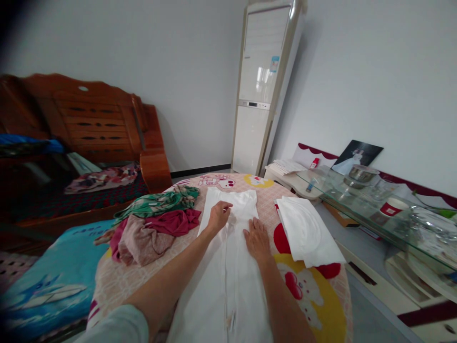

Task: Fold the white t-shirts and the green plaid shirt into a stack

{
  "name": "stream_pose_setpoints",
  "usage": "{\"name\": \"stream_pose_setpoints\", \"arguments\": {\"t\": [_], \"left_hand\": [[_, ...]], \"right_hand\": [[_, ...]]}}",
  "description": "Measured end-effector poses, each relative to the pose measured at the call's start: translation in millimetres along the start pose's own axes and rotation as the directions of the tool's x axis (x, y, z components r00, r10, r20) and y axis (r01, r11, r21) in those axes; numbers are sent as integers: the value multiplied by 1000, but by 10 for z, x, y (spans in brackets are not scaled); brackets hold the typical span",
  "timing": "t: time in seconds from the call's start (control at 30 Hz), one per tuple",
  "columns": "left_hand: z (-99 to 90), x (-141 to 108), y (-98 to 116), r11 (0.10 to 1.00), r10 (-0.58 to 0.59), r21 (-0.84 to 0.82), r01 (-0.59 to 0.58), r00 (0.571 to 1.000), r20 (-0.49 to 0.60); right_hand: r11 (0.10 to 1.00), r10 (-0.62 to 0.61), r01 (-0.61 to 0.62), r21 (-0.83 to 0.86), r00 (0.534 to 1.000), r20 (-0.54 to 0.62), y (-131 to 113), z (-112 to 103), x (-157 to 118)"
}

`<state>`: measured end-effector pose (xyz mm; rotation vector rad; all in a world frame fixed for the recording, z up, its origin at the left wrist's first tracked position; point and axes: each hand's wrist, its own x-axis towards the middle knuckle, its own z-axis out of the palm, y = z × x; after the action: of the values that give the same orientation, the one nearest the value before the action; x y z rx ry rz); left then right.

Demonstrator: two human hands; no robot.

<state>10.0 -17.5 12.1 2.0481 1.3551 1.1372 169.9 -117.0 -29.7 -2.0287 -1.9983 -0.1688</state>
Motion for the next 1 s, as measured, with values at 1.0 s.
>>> {"name": "stream_pose_setpoints", "arguments": {"t": [1.0], "left_hand": [[914,1385,-36,975,21,195,-109,914,405]], "right_hand": [[998,56,-56,-9,998,18,-11,36,-5]]}}
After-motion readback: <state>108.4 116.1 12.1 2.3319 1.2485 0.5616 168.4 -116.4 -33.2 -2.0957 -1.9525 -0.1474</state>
